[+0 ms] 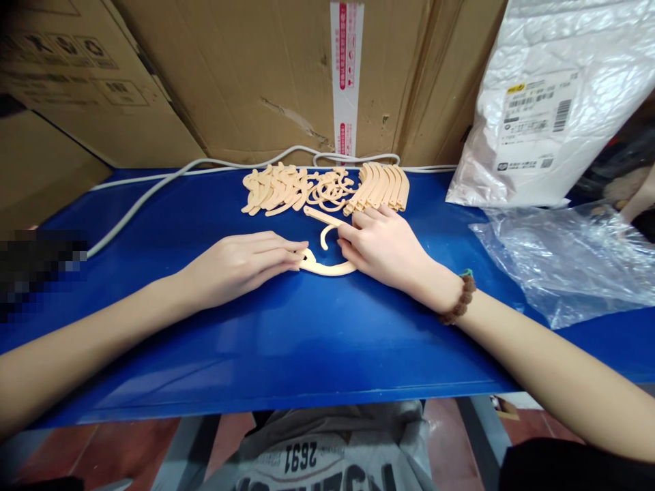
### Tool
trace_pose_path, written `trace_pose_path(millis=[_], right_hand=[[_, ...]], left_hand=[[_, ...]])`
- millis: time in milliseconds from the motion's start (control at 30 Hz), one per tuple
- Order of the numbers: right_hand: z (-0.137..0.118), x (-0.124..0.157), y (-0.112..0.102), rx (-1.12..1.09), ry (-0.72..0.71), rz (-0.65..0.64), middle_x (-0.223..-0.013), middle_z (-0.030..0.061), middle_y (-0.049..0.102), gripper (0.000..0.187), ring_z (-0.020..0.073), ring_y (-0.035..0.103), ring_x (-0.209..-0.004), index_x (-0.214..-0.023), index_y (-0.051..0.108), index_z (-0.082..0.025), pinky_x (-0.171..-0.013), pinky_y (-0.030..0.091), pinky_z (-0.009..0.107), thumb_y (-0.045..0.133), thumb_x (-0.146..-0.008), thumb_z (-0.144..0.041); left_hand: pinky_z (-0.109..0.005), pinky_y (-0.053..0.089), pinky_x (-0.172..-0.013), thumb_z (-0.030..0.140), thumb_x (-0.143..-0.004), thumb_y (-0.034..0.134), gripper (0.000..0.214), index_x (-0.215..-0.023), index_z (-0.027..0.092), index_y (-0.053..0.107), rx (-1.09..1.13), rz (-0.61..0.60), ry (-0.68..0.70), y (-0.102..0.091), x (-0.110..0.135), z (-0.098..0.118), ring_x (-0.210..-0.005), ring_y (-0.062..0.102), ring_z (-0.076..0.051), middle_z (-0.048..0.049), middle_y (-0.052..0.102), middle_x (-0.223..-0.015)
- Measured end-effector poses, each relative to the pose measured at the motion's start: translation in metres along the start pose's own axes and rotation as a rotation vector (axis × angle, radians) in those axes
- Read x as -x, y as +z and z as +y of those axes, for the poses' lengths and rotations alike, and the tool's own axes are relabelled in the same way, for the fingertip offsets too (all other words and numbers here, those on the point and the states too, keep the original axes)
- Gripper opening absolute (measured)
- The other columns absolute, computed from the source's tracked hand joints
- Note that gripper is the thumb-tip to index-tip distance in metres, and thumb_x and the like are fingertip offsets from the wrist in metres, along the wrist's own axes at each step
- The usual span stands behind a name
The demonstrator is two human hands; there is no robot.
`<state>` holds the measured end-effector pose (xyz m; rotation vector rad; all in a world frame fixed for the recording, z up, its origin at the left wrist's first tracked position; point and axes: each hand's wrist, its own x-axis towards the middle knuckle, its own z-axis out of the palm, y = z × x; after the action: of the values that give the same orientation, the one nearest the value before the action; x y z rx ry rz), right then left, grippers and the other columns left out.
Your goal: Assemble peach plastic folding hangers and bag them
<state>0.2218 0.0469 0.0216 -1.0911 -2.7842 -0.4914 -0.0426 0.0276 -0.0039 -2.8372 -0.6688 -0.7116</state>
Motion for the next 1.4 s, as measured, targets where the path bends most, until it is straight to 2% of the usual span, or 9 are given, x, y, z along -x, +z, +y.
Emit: trace_pose_path(millis=[400, 733, 1000, 1100, 1200, 1300, 1400], right_hand=[[0.000, 0.001, 0.002, -0.007, -0.015, 0.010, -0.085, 0.0076, 0.067, 0.028, 0.0218, 0.058, -0.080, -0.097, 0.070, -0.016, -0.077, 0.033, 0.034, 0.046, -0.100, -0.030], [0.000, 0.001, 0.001, -0.027, -0.032, 0.017, -0.085, 0.0082, 0.066, 0.028, 0.0210, 0.055, -0.078, -0.097, 0.070, -0.015, -0.076, 0.032, 0.034, 0.046, -0.101, -0.030], [-0.004, 0.001, -0.004, -0.132, -0.166, -0.063, -0.083, 0.0067, 0.063, 0.040, 0.0182, 0.049, -0.069, -0.094, 0.067, -0.017, -0.070, 0.031, 0.032, 0.038, -0.105, -0.042], [-0.006, 0.002, -0.004, -0.132, -0.185, -0.063, -0.082, 0.0058, 0.063, 0.043, 0.0182, 0.050, -0.069, -0.093, 0.066, -0.017, -0.071, 0.031, 0.032, 0.035, -0.106, -0.043], [-0.010, 0.001, -0.005, -0.133, -0.190, -0.059, -0.081, 0.0056, 0.063, 0.045, 0.0183, 0.051, -0.071, -0.091, 0.064, -0.017, -0.071, 0.031, 0.032, 0.032, -0.107, -0.044], [-0.016, 0.001, -0.006, -0.138, -0.193, -0.052, -0.082, 0.0052, 0.063, 0.045, 0.0184, 0.053, -0.071, -0.092, 0.063, -0.017, -0.071, 0.030, 0.032, 0.031, -0.107, -0.045], [-0.022, 0.002, -0.008, -0.137, -0.197, -0.054, -0.082, 0.0049, 0.064, 0.043, 0.0188, 0.054, -0.072, -0.092, 0.063, -0.018, -0.070, 0.030, 0.033, 0.033, -0.107, -0.044]], left_hand=[[-0.036, 0.060, -0.084, 0.019, -0.103, 0.048, 0.023, -0.100, 0.009, 0.069, 0.018, 0.008, 0.007, 0.000, -0.001, -0.001, -0.098, 0.072, -0.023, -0.0132, 0.075, -0.114], [-0.034, 0.057, -0.089, 0.021, -0.103, 0.049, 0.021, -0.100, 0.012, 0.067, -0.010, -0.015, -0.007, 0.000, -0.003, -0.001, -0.103, 0.069, -0.023, -0.0112, 0.073, -0.119], [-0.030, 0.054, -0.081, 0.022, -0.103, 0.044, 0.023, -0.103, 0.015, 0.066, -0.135, -0.049, -0.091, 0.000, -0.005, -0.002, -0.099, 0.065, -0.022, -0.0101, 0.068, -0.113], [-0.031, 0.052, -0.080, 0.023, -0.102, 0.043, 0.022, -0.105, 0.014, 0.064, -0.137, -0.055, -0.180, -0.002, -0.005, 0.000, -0.097, 0.065, -0.022, -0.0097, 0.069, -0.109], [-0.029, 0.047, -0.068, 0.028, -0.101, 0.047, 0.018, -0.104, 0.016, 0.061, -0.073, -0.092, -0.412, -0.006, -0.006, 0.002, -0.085, 0.066, -0.020, -0.0046, 0.070, -0.092], [-0.027, 0.036, -0.056, 0.036, -0.099, 0.051, 0.020, -0.092, 0.019, 0.058, -0.037, -0.192, -0.630, -0.009, -0.008, 0.005, -0.068, 0.062, -0.017, 0.0002, 0.065, -0.074], [-0.027, 0.032, -0.056, 0.042, -0.098, 0.051, 0.029, -0.079, 0.020, 0.054, -0.023, -0.265, -0.705, -0.010, -0.011, 0.009, -0.068, 0.060, -0.018, -0.0004, 0.063, -0.072]])
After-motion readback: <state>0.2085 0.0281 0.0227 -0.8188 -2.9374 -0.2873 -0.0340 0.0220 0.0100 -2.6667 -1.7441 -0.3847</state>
